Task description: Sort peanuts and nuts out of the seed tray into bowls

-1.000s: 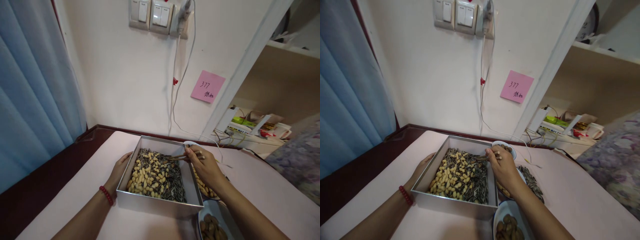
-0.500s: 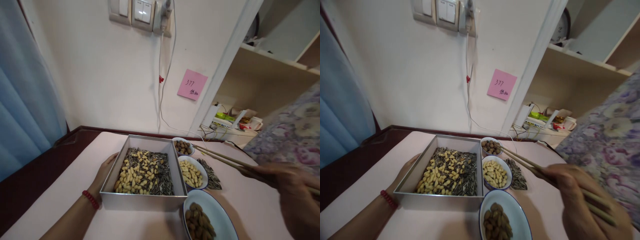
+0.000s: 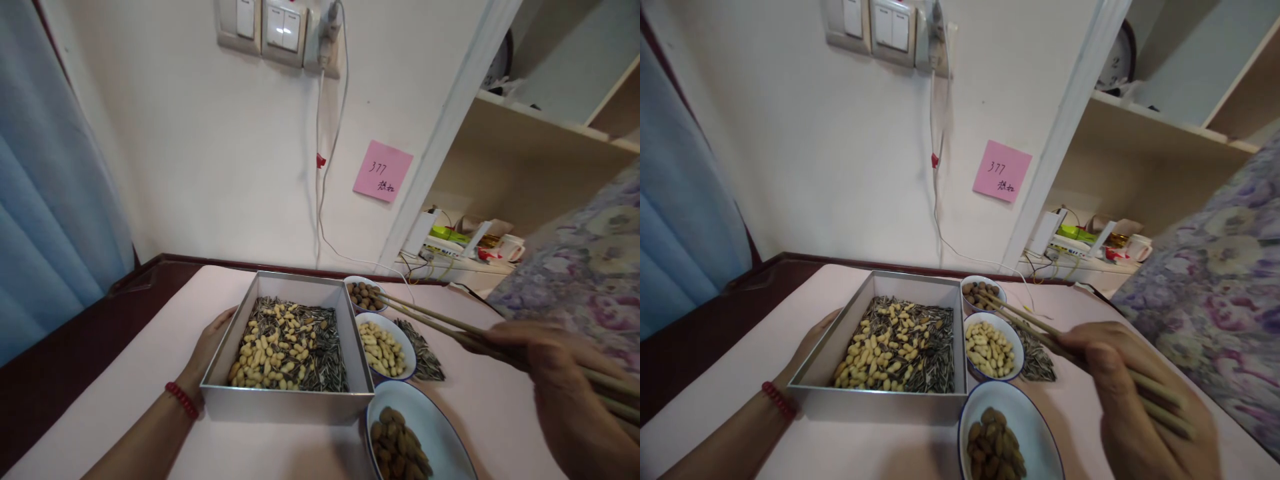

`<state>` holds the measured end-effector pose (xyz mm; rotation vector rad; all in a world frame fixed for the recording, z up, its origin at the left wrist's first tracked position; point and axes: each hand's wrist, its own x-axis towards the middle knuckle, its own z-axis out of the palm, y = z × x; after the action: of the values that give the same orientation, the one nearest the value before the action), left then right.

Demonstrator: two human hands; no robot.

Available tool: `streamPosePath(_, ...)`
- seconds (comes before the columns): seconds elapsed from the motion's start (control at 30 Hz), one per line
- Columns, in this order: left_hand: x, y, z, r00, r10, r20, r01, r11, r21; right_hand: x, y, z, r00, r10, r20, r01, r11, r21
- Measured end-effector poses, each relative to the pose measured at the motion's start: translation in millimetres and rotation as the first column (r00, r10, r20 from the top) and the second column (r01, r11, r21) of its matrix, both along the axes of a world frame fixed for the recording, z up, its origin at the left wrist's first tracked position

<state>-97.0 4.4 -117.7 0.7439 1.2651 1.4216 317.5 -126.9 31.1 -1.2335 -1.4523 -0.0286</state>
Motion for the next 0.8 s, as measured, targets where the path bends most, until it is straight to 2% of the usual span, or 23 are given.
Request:
streamPosePath(0.07, 2, -2, 1.8, 0.998, -0.012, 0.06, 0.013, 1.0, -0.012, -35, 11, 7.6, 0.994, 0.094, 0.048, -0.092, 0.995, -0.047)
streamPosePath(0.13, 6, -5, 5.3, 0.997, -0.015, 0.08, 0.016, 1.0, -0.019, -56, 28, 7.2, 0.976, 0.217, 0.021, -0.213, 0.969, -0.121)
streamPosePath(0.27, 12, -11, 13.9, 0.995, -0.005, 0.1, 0.007, 1.0, -0.016, -77, 72, -10.9, 0.921, 0.382, -0.073, -0.386, 0.876, -0.29)
streamPosePath(0.5, 15, -12, 16.7, 0.99, 0.025, 0.136, -0.023, 1.0, -0.018, -100, 125, -40.9, 0.889, 0.456, -0.035, -0.432, 0.811, -0.394)
streamPosePath(0.63, 15, -13, 17.2, 0.99, 0.019, 0.142, -0.017, 1.0, -0.012, -104, 137, -49.5, 0.885, 0.465, -0.035, -0.435, 0.798, -0.417)
streamPosePath(0.8, 14, -13, 15.7, 0.99, 0.012, 0.139, -0.011, 1.0, -0.008, -103, 137, -52.8, 0.899, 0.435, -0.055, -0.419, 0.814, -0.403)
